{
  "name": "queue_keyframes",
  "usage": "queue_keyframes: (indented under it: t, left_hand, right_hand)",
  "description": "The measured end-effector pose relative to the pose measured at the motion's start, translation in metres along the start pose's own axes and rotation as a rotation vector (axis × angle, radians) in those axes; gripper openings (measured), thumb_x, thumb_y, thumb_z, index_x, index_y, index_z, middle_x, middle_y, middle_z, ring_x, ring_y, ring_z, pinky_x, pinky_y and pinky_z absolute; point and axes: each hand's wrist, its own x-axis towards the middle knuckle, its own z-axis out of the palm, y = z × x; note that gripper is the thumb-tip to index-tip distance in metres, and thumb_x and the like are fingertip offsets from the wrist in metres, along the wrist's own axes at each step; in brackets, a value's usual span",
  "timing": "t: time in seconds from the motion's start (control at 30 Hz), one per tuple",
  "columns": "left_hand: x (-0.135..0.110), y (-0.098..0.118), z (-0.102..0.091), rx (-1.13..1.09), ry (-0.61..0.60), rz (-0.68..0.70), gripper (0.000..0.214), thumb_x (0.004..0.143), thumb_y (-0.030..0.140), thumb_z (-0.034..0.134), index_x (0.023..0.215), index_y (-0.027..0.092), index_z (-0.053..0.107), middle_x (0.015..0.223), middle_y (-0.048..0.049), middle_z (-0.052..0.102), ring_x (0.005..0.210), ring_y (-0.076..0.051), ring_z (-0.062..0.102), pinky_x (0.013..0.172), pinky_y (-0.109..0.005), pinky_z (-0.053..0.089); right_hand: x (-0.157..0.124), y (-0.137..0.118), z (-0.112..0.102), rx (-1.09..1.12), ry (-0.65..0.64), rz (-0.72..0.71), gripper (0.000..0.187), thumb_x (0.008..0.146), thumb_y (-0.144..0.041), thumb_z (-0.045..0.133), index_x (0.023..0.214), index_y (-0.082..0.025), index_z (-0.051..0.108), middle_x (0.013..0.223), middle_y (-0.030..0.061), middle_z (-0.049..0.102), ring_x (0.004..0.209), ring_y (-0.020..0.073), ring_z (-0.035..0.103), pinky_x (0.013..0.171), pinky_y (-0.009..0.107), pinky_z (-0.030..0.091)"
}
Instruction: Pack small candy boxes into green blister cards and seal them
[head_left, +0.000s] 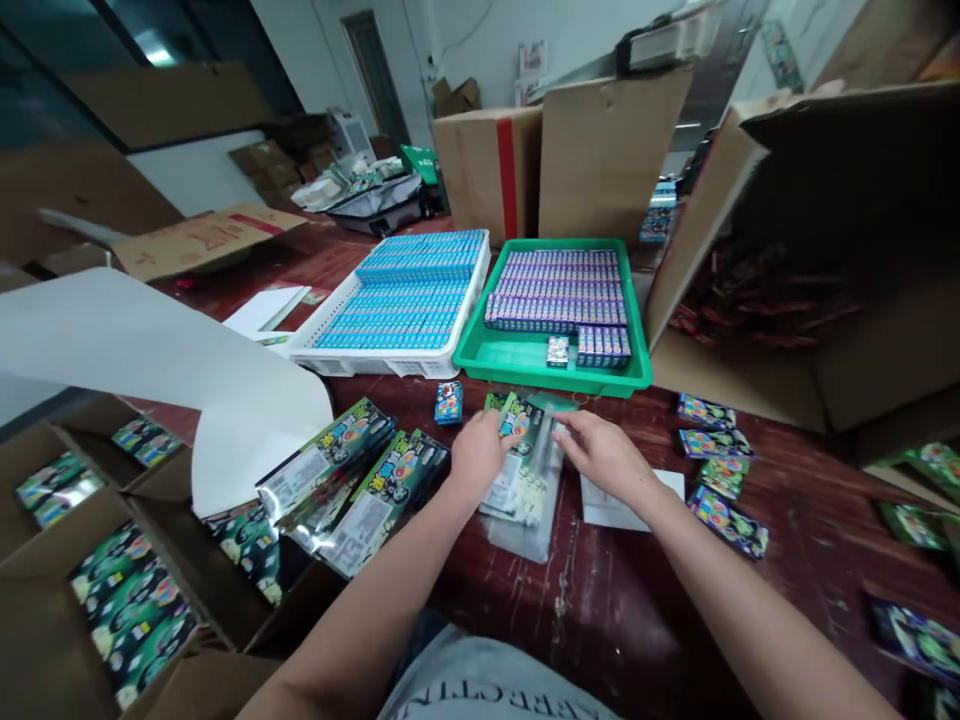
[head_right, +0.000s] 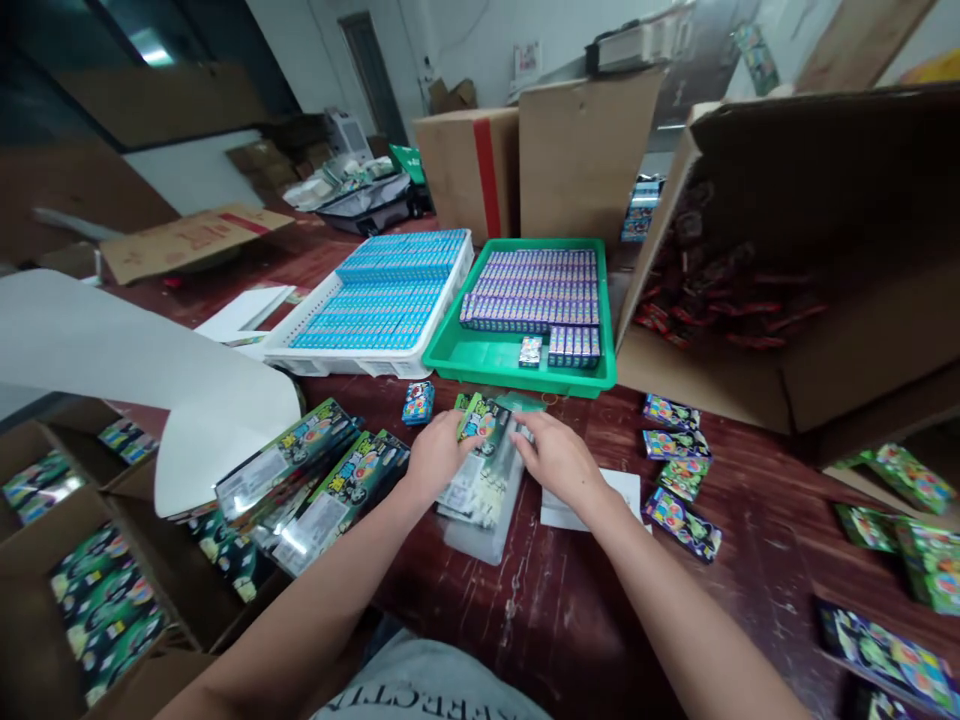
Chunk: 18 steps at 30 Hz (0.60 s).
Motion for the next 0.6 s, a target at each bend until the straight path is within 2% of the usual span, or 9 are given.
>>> queue_keyframes:
  t: [0.07, 0.17, 0.23, 0.3, 0.37, 0.4, 0.47, 0.53, 0.6]
  left_hand:
    - [-0.003, 0.008, -0.004, 0.04, 0.058, 0.014, 0.031, 0.098, 0.036, 0.061, 0.124, 0.019, 0.062, 0.132, -0.0148, 0.063, 0.124, -0.028, 0.061, 0.095, -0.035, 0.049]
    - [-0.006, 0.019, -0.01, 0.07, 0.09, 0.064, 0.03, 0.1, 0.027, 0.055, 0.13, 0.022, 0.059, 0.141, -0.0135, 0.058, 0.124, -0.027, 0.061, 0.097, -0.034, 0.049]
    - [-0.01, 0.028, -0.015, 0.072, 0.105, 0.093, 0.026, 0.099, 0.023, 0.054, 0.124, 0.02, 0.062, 0.134, -0.0139, 0.063, 0.12, -0.027, 0.064, 0.096, -0.035, 0.051]
    - [-0.016, 0.037, -0.021, 0.051, 0.121, 0.13, 0.02, 0.098, 0.021, 0.053, 0.114, 0.018, 0.065, 0.117, -0.0133, 0.071, 0.11, -0.027, 0.069, 0.093, -0.035, 0.053]
    - [-0.026, 0.046, -0.025, -0.032, 0.116, 0.211, 0.021, 0.098, 0.023, 0.052, 0.112, 0.018, 0.066, 0.104, -0.0094, 0.076, 0.1, -0.025, 0.074, 0.089, -0.033, 0.057]
    - [-0.031, 0.051, -0.026, -0.107, 0.09, 0.285, 0.021, 0.097, 0.026, 0.053, 0.112, 0.02, 0.067, 0.107, -0.0075, 0.077, 0.102, -0.023, 0.074, 0.089, -0.03, 0.058]
    - [-0.044, 0.059, -0.026, -0.423, 0.032, 0.38, 0.032, 0.095, 0.034, 0.054, 0.121, 0.021, 0.068, 0.126, -0.0073, 0.074, 0.118, -0.024, 0.07, 0.1, -0.032, 0.056]
    - [-0.054, 0.064, -0.023, -0.573, -0.045, 0.408, 0.039, 0.091, 0.046, 0.059, 0.122, 0.026, 0.072, 0.131, -0.0046, 0.073, 0.125, -0.028, 0.066, 0.107, -0.037, 0.053]
    - [-0.06, 0.068, -0.02, -0.615, -0.078, 0.391, 0.044, 0.086, 0.054, 0.063, 0.121, 0.03, 0.075, 0.131, -0.0026, 0.073, 0.127, -0.032, 0.065, 0.11, -0.04, 0.051]
  right_hand:
    - [-0.012, 0.003, -0.008, 0.016, 0.043, -0.01, 0.038, 0.101, -0.034, 0.049, 0.13, -0.015, 0.065, 0.124, 0.0145, 0.071, 0.112, 0.029, 0.069, 0.098, 0.045, 0.054]
    - [-0.032, 0.008, -0.021, 0.041, 0.137, -0.039, 0.035, 0.101, -0.032, 0.05, 0.129, -0.017, 0.065, 0.124, 0.0132, 0.071, 0.115, 0.0284, 0.067, 0.1, 0.044, 0.053]
    - [-0.049, 0.011, -0.028, 0.047, 0.212, -0.072, 0.034, 0.101, -0.031, 0.05, 0.129, -0.018, 0.065, 0.125, 0.0122, 0.07, 0.116, 0.0265, 0.066, 0.102, 0.042, 0.053]
    - [-0.066, 0.013, -0.032, 0.03, 0.287, -0.112, 0.035, 0.101, -0.031, 0.053, 0.131, -0.019, 0.063, 0.129, 0.0117, 0.069, 0.12, 0.0244, 0.065, 0.105, 0.039, 0.052]
    - [-0.081, 0.014, -0.036, 0.018, 0.354, -0.153, 0.042, 0.099, -0.031, 0.057, 0.138, -0.018, 0.058, 0.137, 0.0124, 0.065, 0.128, 0.0233, 0.061, 0.11, 0.037, 0.05]
    - [-0.088, 0.014, -0.038, 0.045, 0.384, -0.174, 0.047, 0.097, -0.03, 0.06, 0.142, -0.017, 0.054, 0.141, 0.0134, 0.062, 0.132, 0.0237, 0.058, 0.112, 0.037, 0.047]
    - [-0.098, 0.011, -0.045, 0.105, 0.422, -0.206, 0.053, 0.094, -0.028, 0.066, 0.144, -0.019, 0.052, 0.142, 0.0131, 0.062, 0.133, 0.0238, 0.057, 0.113, 0.037, 0.046]
    - [-0.104, 0.006, -0.055, 0.147, 0.418, -0.195, 0.051, 0.089, -0.024, 0.072, 0.138, -0.021, 0.057, 0.132, 0.0101, 0.066, 0.123, 0.0226, 0.061, 0.107, 0.035, 0.049]
    - [-0.109, -0.001, -0.066, 0.166, 0.401, -0.115, 0.041, 0.082, -0.022, 0.08, 0.121, -0.022, 0.065, 0.114, 0.0056, 0.071, 0.106, 0.0206, 0.066, 0.093, 0.03, 0.053]
